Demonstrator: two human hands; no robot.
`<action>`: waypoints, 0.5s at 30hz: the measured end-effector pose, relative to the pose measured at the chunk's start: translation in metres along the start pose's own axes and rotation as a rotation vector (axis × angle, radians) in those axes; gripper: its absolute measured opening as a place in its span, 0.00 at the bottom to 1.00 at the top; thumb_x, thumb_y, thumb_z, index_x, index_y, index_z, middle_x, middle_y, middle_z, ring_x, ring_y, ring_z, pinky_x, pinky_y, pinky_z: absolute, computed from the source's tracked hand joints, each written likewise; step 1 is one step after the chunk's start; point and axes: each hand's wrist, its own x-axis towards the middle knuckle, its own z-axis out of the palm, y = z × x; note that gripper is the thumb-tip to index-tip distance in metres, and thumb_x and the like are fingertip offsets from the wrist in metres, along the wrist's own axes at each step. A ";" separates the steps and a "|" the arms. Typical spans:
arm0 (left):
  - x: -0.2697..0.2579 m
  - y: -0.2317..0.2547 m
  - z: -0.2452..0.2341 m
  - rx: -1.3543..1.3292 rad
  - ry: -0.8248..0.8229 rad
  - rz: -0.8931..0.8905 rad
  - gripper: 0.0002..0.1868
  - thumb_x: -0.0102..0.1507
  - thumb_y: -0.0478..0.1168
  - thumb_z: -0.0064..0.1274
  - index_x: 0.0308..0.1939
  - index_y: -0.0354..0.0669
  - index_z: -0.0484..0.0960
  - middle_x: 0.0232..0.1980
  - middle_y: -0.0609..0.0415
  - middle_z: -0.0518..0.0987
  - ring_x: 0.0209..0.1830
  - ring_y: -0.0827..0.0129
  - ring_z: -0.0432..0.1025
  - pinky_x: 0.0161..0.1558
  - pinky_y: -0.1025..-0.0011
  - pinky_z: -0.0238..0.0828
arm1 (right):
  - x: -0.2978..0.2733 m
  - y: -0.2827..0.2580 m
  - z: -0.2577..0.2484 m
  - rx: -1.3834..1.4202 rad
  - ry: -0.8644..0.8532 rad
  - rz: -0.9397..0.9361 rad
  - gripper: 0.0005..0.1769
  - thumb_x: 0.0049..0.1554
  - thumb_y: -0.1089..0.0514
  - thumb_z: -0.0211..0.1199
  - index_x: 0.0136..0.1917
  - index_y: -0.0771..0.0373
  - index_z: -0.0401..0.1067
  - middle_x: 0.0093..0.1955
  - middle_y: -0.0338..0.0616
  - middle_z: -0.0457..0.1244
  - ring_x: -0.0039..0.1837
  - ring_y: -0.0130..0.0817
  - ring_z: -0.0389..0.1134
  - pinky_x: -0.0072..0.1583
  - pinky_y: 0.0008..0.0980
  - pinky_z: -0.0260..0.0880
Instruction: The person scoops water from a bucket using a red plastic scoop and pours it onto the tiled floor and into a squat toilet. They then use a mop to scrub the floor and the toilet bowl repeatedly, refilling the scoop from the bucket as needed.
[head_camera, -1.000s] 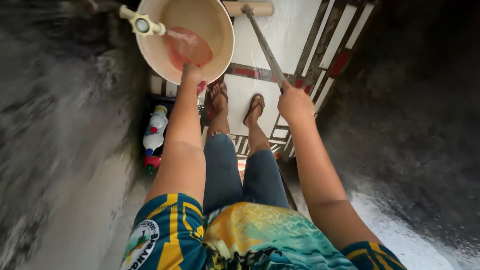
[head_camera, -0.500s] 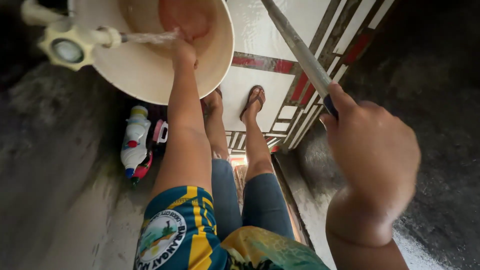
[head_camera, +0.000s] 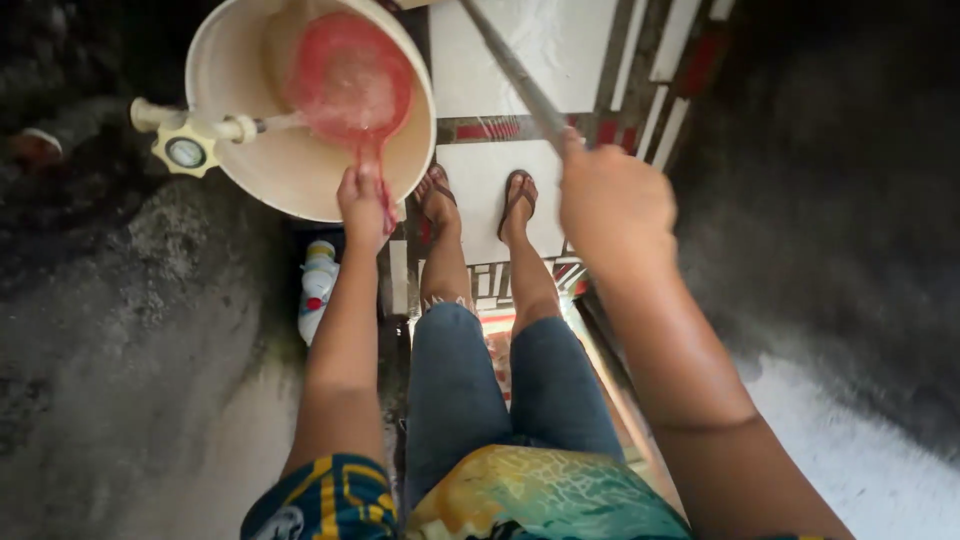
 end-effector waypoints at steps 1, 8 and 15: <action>-0.015 0.005 0.001 0.018 0.016 -0.004 0.17 0.75 0.51 0.41 0.38 0.44 0.64 0.24 0.54 0.70 0.11 0.71 0.62 0.10 0.71 0.54 | 0.001 0.004 0.008 0.010 0.004 0.010 0.26 0.61 0.56 0.55 0.72 0.58 0.66 0.44 0.56 0.69 0.43 0.55 0.74 0.42 0.49 0.75; -0.079 0.020 0.017 0.181 -0.055 0.139 0.11 0.77 0.46 0.37 0.45 0.44 0.66 0.29 0.52 0.74 0.15 0.70 0.66 0.17 0.71 0.63 | -0.010 0.043 0.135 0.317 0.085 0.089 0.35 0.56 0.59 0.59 0.77 0.61 0.61 0.53 0.56 0.68 0.52 0.54 0.74 0.53 0.47 0.75; -0.119 0.008 0.073 0.331 -0.158 0.137 0.11 0.77 0.46 0.39 0.47 0.43 0.67 0.29 0.52 0.74 0.15 0.71 0.66 0.17 0.71 0.65 | -0.074 0.110 0.316 0.672 -0.245 0.131 0.38 0.65 0.52 0.51 0.81 0.22 0.44 0.53 0.59 0.67 0.54 0.58 0.71 0.56 0.53 0.70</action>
